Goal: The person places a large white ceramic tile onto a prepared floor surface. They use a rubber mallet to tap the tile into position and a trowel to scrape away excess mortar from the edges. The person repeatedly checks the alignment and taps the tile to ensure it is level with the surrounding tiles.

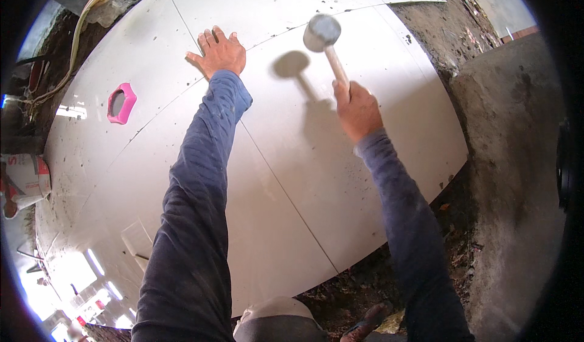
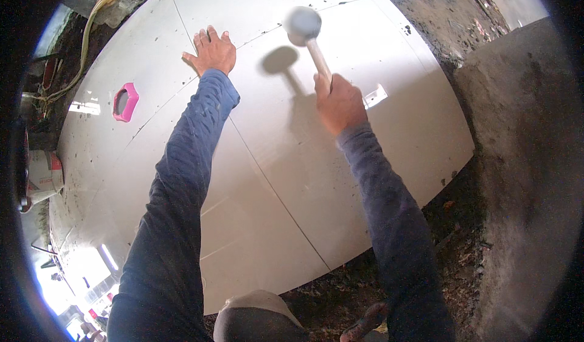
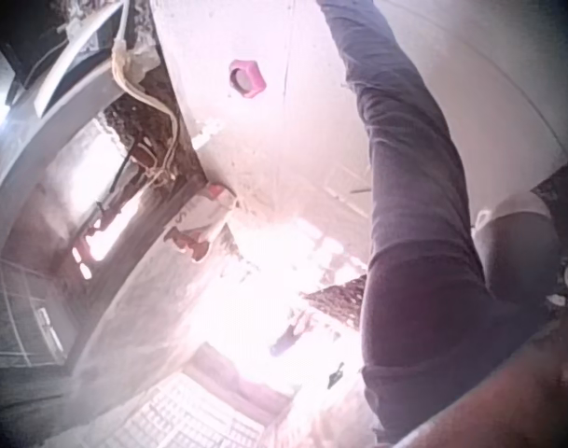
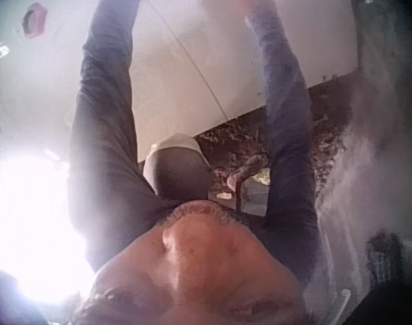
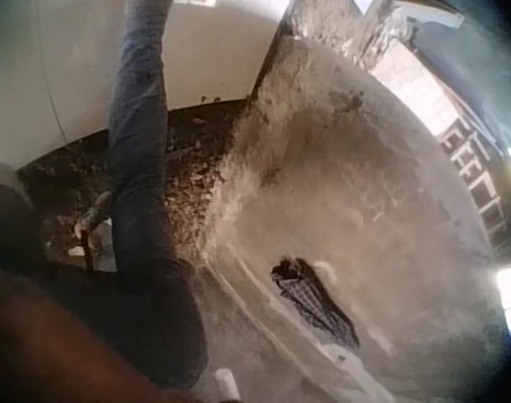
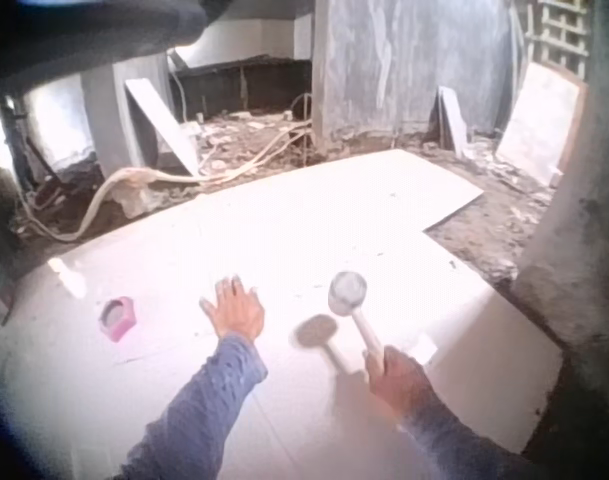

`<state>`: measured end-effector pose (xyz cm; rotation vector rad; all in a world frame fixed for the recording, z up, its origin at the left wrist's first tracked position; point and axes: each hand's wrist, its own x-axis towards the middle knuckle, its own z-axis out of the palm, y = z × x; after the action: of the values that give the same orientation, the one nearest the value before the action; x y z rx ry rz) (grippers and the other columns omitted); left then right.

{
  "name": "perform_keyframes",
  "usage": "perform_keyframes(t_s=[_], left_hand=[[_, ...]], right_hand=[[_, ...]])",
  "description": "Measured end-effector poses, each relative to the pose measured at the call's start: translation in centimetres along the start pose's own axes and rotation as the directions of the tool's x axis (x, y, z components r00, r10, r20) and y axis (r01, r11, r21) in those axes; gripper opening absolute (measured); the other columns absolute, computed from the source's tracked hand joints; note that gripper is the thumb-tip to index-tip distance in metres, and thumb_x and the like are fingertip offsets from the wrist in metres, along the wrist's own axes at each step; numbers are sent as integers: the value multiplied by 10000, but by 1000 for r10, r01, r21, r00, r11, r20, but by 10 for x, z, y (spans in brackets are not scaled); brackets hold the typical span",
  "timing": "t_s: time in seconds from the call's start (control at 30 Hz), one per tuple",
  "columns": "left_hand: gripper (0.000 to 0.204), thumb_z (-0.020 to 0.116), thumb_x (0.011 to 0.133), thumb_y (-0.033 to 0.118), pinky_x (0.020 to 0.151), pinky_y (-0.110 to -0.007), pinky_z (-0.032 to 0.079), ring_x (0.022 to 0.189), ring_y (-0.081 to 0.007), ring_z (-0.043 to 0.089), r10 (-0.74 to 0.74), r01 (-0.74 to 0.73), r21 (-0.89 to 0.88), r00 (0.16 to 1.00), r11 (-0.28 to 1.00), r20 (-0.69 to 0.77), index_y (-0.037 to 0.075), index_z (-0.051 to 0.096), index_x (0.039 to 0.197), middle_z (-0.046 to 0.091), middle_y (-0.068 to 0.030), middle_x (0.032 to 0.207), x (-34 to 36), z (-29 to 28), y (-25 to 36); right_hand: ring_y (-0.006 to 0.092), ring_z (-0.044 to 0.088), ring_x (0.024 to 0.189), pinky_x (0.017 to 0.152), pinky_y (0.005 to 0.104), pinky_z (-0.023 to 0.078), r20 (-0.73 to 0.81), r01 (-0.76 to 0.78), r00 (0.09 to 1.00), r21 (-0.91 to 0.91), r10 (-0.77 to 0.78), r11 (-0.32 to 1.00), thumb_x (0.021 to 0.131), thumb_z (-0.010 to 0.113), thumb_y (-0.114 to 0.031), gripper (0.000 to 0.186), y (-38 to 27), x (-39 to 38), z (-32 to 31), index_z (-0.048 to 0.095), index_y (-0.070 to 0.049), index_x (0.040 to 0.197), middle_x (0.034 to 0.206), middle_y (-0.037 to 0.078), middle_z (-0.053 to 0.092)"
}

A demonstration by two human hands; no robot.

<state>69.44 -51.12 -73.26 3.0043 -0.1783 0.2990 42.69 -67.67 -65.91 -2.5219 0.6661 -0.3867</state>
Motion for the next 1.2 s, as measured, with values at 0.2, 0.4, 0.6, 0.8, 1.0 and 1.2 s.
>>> perform_keyframes(t_s=[0.2, 0.4, 0.6, 0.8, 1.0, 1.2], left_hand=[[587, 296, 1061, 432, 1196, -690, 87, 1531, -258, 219, -7, 7, -19, 1000, 1000, -27, 122, 345, 1557, 341, -98, 1613, -2, -1, 1], [595, 297, 1060, 440, 1195, -694, 84, 1530, -256, 222, 5, -6, -17, 1000, 1000, -29, 121, 337, 1561, 336, -95, 1616, -4, 0, 4], [605, 291, 1058, 440, 1191, -704, 81, 1531, -261, 220, 8, -8, -14, 999, 1000, -31, 108, 329, 1562, 328, -101, 1620, -2, 1, -3], [600, 310, 1054, 426, 1189, -708, 87, 1529, -268, 225, -1, -1, -23, 998, 1000, -58, 105, 325, 1561, 333, -105, 1616, -3, 7, -3], [592, 309, 1055, 425, 1194, -701, 87, 1523, -272, 244, -4, 3, -11, 994, 1000, -109, 114, 335, 1558, 342, -106, 1613, -4, 5, 4], [574, 372, 1048, 424, 1195, -680, 132, 1518, -262, 270, 128, -130, 3, 971, 992, -203, 148, 370, 1551, 342, -100, 1621, -25, -3, -22]], right_hand=[[468, 639, 646, 608, 522, 518, -89, 10, 996, 86, -2, 996, 1018, 548, -361, 407, -8, 14, 6, 592, 18, 879, 682, 252, 626], [417, 681, 712, 663, 530, 536, -79, -60, 995, 79, 66, 995, 1008, 552, -349, 370, 6, 12, 14, 603, 9, 932, 708, 244, 654], [428, 692, 830, 698, 497, 569, -35, -36, 999, 107, 40, 994, 1005, 538, -377, 417, -13, 35, 5, 619, 20, 906, 902, 277, 687], [492, 667, 912, 863, 570, 509, 2, -171, 984, 237, 176, 956, 998, 484, -493, 563, -43, 35, -19, 648, 41, 923, 913, 323, 674], [422, 672, 798, 736, 483, 557, 211, -313, 939, 201, 271, 928, 1012, 481, -476, 526, -32, 23, -29, 636, 14, 900, 808, 244, 669], [303, 466, 625, 581, 458, 396, 258, -138, 965, 308, 57, 942, 1062, 501, -241, 292, 35, -114, -129, 528, 6, 910, 701, 134, 475]])
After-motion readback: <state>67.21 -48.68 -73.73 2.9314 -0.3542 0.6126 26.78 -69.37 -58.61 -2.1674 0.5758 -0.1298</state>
